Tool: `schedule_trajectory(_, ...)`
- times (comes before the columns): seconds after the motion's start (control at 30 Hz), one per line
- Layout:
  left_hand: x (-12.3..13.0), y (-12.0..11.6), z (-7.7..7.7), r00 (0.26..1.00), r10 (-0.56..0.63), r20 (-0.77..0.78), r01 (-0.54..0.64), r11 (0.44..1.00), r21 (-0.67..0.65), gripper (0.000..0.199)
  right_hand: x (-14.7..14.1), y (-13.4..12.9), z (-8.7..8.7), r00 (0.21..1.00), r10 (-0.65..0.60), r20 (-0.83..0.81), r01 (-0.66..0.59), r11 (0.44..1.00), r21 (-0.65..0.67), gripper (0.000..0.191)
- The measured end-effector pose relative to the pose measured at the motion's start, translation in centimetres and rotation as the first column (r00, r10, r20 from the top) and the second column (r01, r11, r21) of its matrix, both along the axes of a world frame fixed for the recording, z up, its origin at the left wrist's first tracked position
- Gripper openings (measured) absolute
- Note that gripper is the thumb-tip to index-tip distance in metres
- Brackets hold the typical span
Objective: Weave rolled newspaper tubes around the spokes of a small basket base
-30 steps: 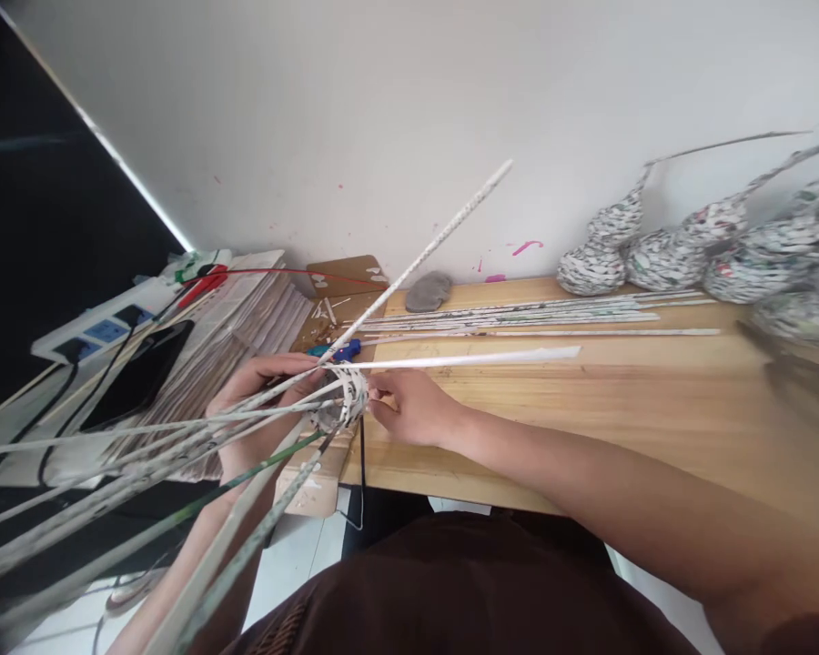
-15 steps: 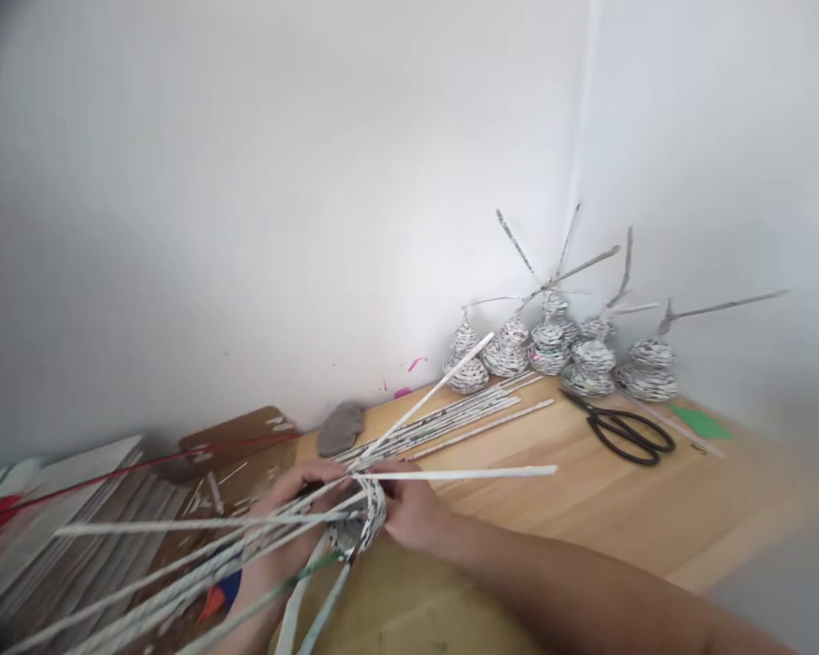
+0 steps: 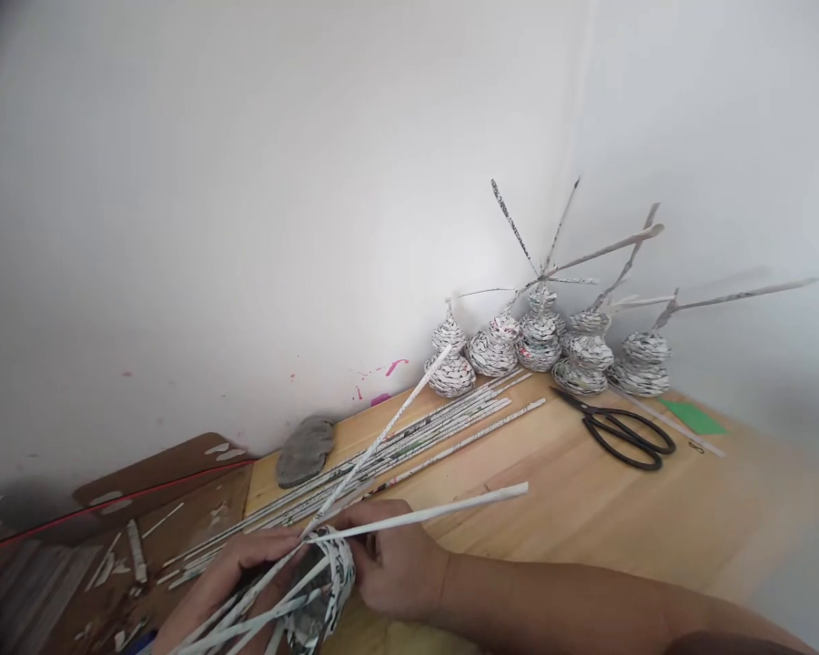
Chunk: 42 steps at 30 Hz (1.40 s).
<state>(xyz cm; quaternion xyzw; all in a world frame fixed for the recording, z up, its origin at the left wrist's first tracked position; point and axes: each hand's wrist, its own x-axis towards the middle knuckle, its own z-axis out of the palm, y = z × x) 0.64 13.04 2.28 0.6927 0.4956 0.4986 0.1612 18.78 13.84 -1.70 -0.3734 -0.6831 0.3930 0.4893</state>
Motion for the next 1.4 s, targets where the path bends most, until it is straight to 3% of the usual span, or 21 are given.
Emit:
schedule_trajectory(0.27,0.4,0.5,0.3,0.999,-0.040,0.037,0.040,0.999,-0.004,0.022,0.2,0.3,0.5,0.990,-0.095,-0.102,0.093,0.995,-0.024,0.025)
schedule_trajectory(0.43,0.4,0.8,0.2,0.995,0.010,0.097,-0.003,0.997,-0.074,0.022,-0.1,0.4,0.6,0.984,-0.073,-0.162,0.054,0.992,-0.118,0.023)
schedule_trajectory(0.57,-0.1,1.0,0.5,0.990,-0.042,0.135,0.069,0.977,-0.202,0.020,-0.4,0.4,0.3,0.976,-0.027,-0.218,-0.007,0.988,-0.156,0.024)
schedule_trajectory(0.7,-0.4,1.4,0.6,0.978,-0.040,0.203,0.086,0.970,-0.227,0.020,-0.5,0.5,-0.3,0.964,0.035,-0.263,-0.083,0.981,-0.173,0.026)
schedule_trajectory(0.83,-0.2,1.7,0.6,0.960,-0.058,0.275,0.112,0.977,-0.184,0.019,-0.4,0.6,-0.6,0.961,-0.015,-0.276,-0.039,0.981,-0.190,0.028)
schedule_trajectory(0.93,0.0,1.5,0.8,0.933,-0.037,0.357,0.095,0.985,-0.145,0.016,0.2,0.5,0.1,0.966,-0.049,-0.254,-0.003,0.980,-0.198,0.031)
schedule_trajectory(1.0,0.1,1.2,1.0,0.948,-0.018,0.318,0.064,0.989,-0.134,0.018,0.6,0.3,1.0,0.966,-0.082,-0.247,0.032,0.979,-0.204,0.033)
schedule_trajectory(1.17,0.1,0.7,0.5,0.981,-0.118,0.154,0.119,0.993,0.001,0.010,0.9,-0.2,2.9,0.959,-0.037,-0.282,-0.052,0.951,-0.304,0.041)
schedule_trajectory(1.4,0.9,0.4,-0.1,0.979,-0.171,0.108,0.149,0.971,0.188,0.006,0.1,-1.4,3.6,0.927,-0.114,-0.358,-0.082,0.869,-0.488,0.037)
